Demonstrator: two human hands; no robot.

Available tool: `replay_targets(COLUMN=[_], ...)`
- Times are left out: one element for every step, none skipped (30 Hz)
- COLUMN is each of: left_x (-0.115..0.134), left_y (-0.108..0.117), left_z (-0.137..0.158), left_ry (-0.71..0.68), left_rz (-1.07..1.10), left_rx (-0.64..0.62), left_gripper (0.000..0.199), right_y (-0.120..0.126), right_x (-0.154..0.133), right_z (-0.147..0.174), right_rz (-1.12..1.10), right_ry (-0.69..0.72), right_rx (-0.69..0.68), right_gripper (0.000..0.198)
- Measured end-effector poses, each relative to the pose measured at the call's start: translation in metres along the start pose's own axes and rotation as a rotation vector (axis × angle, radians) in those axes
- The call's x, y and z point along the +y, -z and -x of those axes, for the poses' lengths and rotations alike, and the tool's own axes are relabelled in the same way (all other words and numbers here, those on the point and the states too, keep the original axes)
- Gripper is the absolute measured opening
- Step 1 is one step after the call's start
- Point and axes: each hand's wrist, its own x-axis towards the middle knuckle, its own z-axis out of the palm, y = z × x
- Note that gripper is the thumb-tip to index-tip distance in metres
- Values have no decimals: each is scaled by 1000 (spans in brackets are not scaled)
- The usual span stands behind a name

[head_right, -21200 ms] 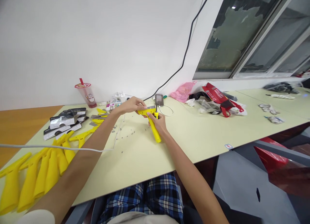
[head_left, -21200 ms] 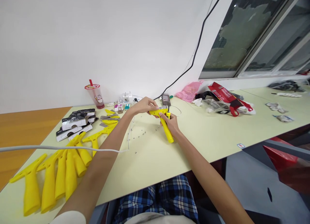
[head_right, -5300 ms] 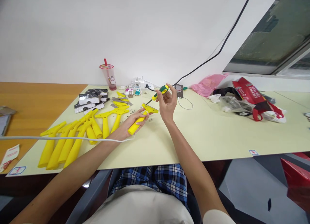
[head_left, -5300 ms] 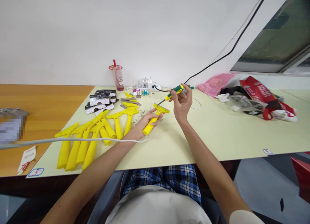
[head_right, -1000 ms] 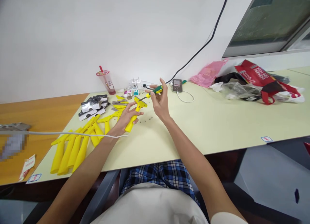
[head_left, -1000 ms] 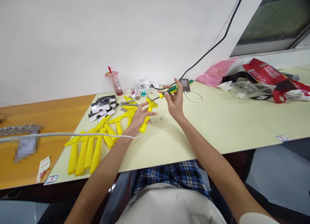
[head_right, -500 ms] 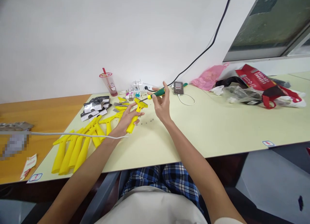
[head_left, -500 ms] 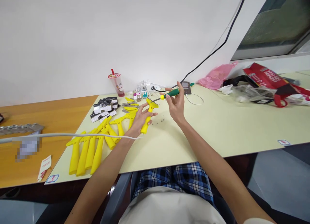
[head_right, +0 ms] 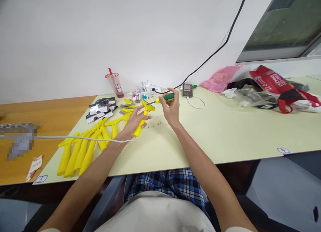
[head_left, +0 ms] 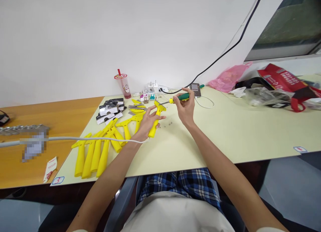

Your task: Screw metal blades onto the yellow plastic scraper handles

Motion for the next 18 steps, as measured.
replay_targets(left_x=[0, -1, -1, -1, -1, 0, 0, 1, 2, 2, 3, 3, 3, 2, 2, 2, 2, 2], left_y=[0, 1, 2, 3, 5, 6, 6, 7, 7, 7, 7, 8, 8, 8, 8, 9, 9, 9], left_z=[-1, -1, -2, -3, -4, -4, -4, -4, -4, -4, -4, -4, -4, -4, -4, -4, -5, -4], left_ry=[-3, -6, -10, -14, -19, -25, -31, -37, -42, -48, -54, -59, -63, -67, -69, -68, -68, -67], left_rz=[2, 3, 1, -3, -7, -12, -16, -21, -26, -31, -35, -40, -43, -45, -47, -50, -53, -57], left_rx=[2, 8, 17, 27, 33, 35, 29, 21, 10, 0, -3, -2, 4, 11, 15, 17, 16, 11], left_gripper=[70, 71, 72, 74, 75, 76, 77, 77, 76, 75, 75, 74, 74, 73, 73, 72, 73, 74], right_y=[1, 1, 1, 1, 1, 1, 1, 1, 1, 1, 1, 1, 0, -1, -1, -2, -2, -2], right_x=[1, 2, 3, 4, 4, 5, 5, 5, 5, 4, 3, 2, 0, -1, -2, -3, -3, -3], right_z=[-1, -1, -2, -2, -2, -2, -2, -2, -2, -2, -2, -2, -2, -2, -1, -1, -1, -1], right_rz=[-21, -51, -81, -105, -115, -107, -90, -71, -62, -70, -97, -137, -178, -206, -213, -198, -169, -139], right_ry=[5, 9, 5, -6, -27, -54, -79, -92, -89, -76, -62, -54, -58, -73, -97, -120, -136, -143], right_rx=[-23, -57, -94, -119, -127, -119, -98, -69, -45, -37, -46, -64, -83, -95, -93, -77, -55, -35], right_gripper=[57, 59, 62, 65, 67, 66, 64, 60, 58, 56, 57, 58, 60, 61, 61, 60, 59, 59])
